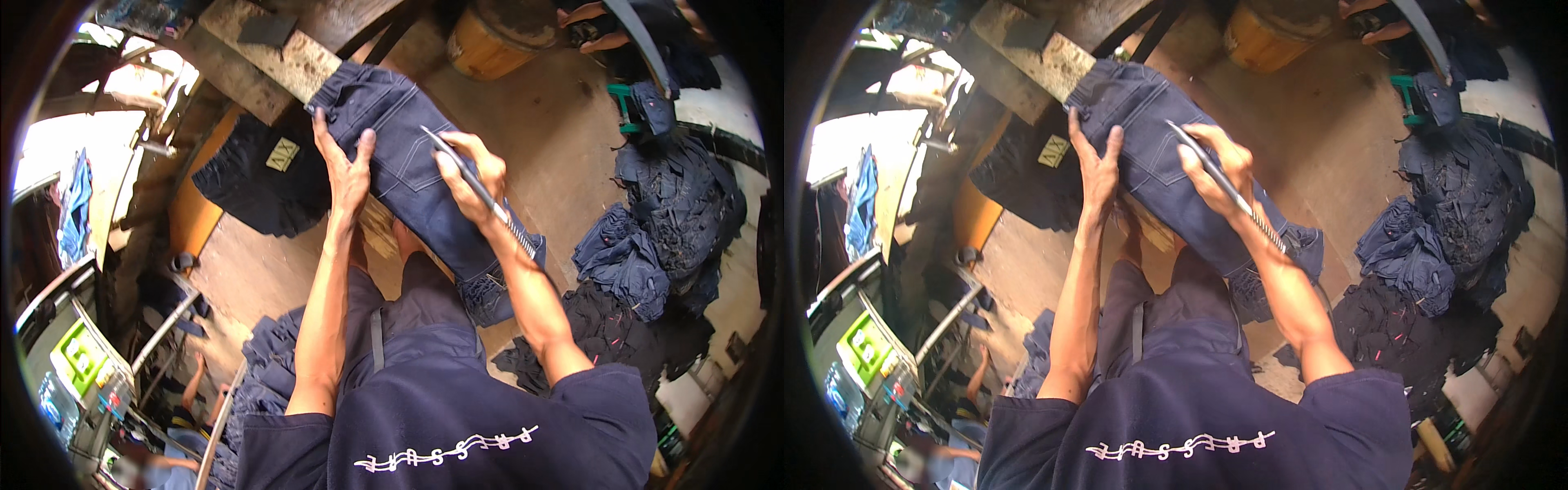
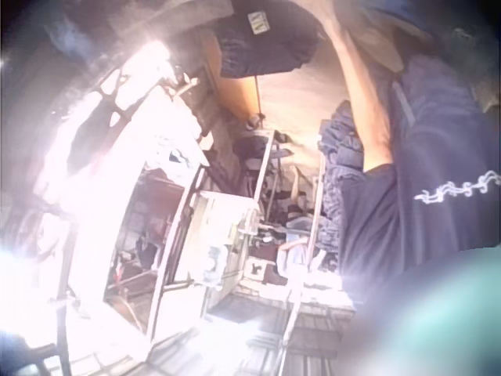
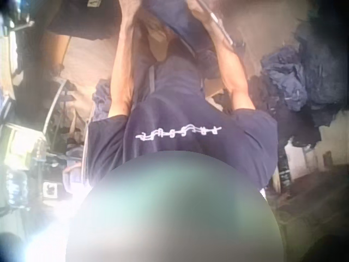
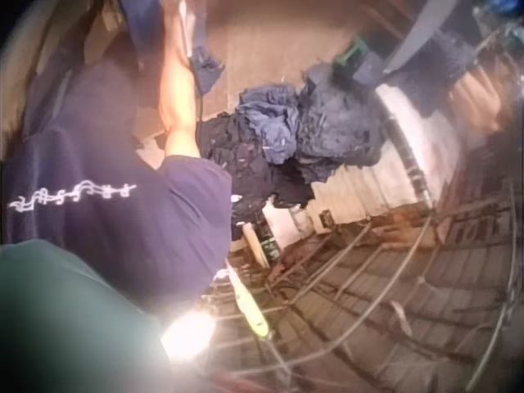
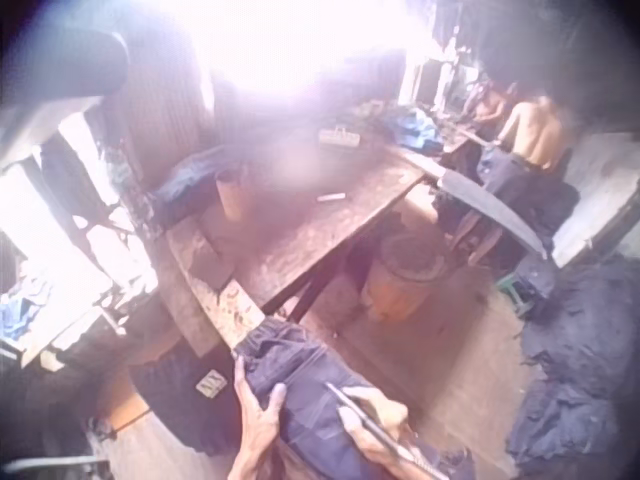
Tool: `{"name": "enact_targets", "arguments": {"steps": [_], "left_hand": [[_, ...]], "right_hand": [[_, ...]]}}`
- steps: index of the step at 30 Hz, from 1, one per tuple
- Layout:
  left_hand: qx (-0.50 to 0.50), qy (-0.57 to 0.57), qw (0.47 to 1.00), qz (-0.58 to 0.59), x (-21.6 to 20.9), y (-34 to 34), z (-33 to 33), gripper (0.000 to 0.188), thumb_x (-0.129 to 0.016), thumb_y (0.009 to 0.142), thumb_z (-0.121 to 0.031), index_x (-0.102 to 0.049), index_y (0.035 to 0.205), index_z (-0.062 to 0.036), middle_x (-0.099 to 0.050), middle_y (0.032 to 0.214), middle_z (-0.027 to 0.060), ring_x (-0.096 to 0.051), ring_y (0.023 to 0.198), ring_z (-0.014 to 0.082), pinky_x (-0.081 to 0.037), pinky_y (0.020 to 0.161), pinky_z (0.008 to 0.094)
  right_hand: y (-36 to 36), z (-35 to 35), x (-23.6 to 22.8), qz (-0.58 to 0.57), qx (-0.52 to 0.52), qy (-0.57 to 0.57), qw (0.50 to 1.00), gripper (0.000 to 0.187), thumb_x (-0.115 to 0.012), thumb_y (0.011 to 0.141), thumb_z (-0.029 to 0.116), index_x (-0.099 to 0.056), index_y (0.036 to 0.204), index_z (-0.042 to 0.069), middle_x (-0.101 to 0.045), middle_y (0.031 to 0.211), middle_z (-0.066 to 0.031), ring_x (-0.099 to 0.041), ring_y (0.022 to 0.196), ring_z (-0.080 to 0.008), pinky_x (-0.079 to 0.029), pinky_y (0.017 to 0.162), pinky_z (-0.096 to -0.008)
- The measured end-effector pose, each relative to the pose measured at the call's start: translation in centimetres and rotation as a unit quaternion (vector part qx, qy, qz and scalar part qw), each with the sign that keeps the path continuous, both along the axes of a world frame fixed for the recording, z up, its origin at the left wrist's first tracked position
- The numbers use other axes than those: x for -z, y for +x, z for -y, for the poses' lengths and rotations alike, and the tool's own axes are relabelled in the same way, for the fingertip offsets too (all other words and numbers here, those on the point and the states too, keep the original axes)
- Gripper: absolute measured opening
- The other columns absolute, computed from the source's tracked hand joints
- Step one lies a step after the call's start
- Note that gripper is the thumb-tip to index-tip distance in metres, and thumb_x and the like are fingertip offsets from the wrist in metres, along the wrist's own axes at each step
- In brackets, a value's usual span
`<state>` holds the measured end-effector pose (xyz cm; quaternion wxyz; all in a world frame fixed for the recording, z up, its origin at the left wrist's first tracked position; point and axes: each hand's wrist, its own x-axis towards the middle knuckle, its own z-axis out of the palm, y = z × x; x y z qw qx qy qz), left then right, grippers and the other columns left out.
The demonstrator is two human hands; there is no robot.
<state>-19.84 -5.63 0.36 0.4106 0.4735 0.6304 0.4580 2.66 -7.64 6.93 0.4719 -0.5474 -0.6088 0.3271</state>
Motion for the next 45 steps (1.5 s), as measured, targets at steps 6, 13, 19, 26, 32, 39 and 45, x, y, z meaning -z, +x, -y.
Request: {"name": "enact_targets", "arguments": {"steps": [6, 13, 19, 26, 32, 39, 45], "left_hand": [[-0.010, 0.043, 0.997, 0.065, 0.9, 0.5, 0.3, 0.108, -0.082, 0.101, -0.027, -0.009, 0.178, -0.0040, -0.019, 0.182, 0.0234, -0.022, 0.168, 0.0352, -0.018, 0.137, 0.0458], [-0.017, 0.047, 0.996, 0.068, 1.8, 0.6, 0.4, 0.107, -0.078, 0.104, -0.025, -0.005, 0.178, -0.0044, -0.014, 0.184, 0.0207, -0.018, 0.169, 0.0324, -0.017, 0.138, 0.0452], [0.004, 0.037, 0.994, 0.106, 1.7, 0.3, 0.5, 0.102, -0.074, 0.107, -0.022, -0.004, 0.179, -0.0077, -0.022, 0.179, 0.0208, -0.031, 0.162, 0.0298, -0.025, 0.135, 0.0432], [0.011, 0.061, 0.995, 0.075, 2.8, 0.1, 0.3, 0.103, -0.074, 0.107, -0.021, -0.002, 0.179, -0.0083, -0.025, 0.176, 0.0212, -0.036, 0.159, 0.0291, -0.030, 0.133, 0.0423], [0.024, 0.062, 0.993, 0.101, 2.8, 0.0, 0.3, 0.103, -0.074, 0.107, -0.018, -0.001, 0.179, -0.0105, -0.027, 0.175, 0.0216, -0.040, 0.157, 0.0288, -0.032, 0.132, 0.0428], [0.035, 0.062, 0.992, 0.101, 2.9, -0.3, 0.2, 0.103, -0.074, 0.106, -0.014, 0.000, 0.179, -0.0127, -0.026, 0.176, 0.0217, -0.040, 0.157, 0.0288, -0.033, 0.132, 0.0435], [0.034, 0.061, 0.994, 0.083, 2.9, -0.3, 0.3, 0.104, -0.074, 0.106, -0.013, 0.000, 0.179, -0.0130, -0.025, 0.176, 0.0214, -0.039, 0.158, 0.0286, -0.031, 0.133, 0.0438]], "right_hand": [[-3.5, -6.6, 3.6, 0.059, -0.157, 0.129, 0.977, 0.023, -0.080, 0.084, 0.002, -0.081, 0.106, -0.005, -0.084, 0.101, -0.0181, -0.084, 0.098, -0.0305, -0.068, 0.094, -0.0395], [-4.0, -6.7, 6.0, 0.063, -0.150, 0.179, 0.970, 0.026, -0.080, 0.071, 0.004, -0.081, 0.097, -0.002, -0.083, 0.095, -0.0150, -0.084, 0.094, -0.0317, -0.069, 0.097, -0.0426], [-4.3, -6.7, 5.2, 0.089, -0.190, 0.160, 0.965, 0.026, -0.079, 0.078, 0.001, -0.080, 0.103, -0.007, -0.084, 0.102, -0.0203, -0.084, 0.102, -0.0353, -0.067, 0.100, -0.0460], [-4.6, -7.1, 5.7, 0.102, -0.195, 0.165, 0.962, 0.025, -0.080, 0.071, 0.004, -0.081, 0.095, -0.003, -0.083, 0.096, -0.0151, -0.084, 0.097, -0.0312, -0.068, 0.099, -0.0427], [-4.5, -7.0, 5.9, 0.099, -0.191, 0.162, 0.963, 0.027, -0.080, 0.070, 0.002, -0.080, 0.096, -0.005, -0.083, 0.096, -0.0178, -0.084, 0.095, -0.0322, -0.068, 0.098, -0.0440], [-4.5, -7.0, 6.0, 0.100, -0.179, 0.166, 0.965, 0.026, -0.079, 0.073, 0.002, -0.080, 0.098, -0.006, -0.083, 0.095, -0.0190, -0.084, 0.095, -0.0333, -0.069, 0.097, -0.0451], [-4.2, -6.9, 6.3, 0.097, -0.171, 0.167, 0.966, 0.026, -0.079, 0.074, 0.004, -0.080, 0.098, -0.006, -0.083, 0.095, -0.0189, -0.084, 0.095, -0.0330, -0.069, 0.097, -0.0451]]}}
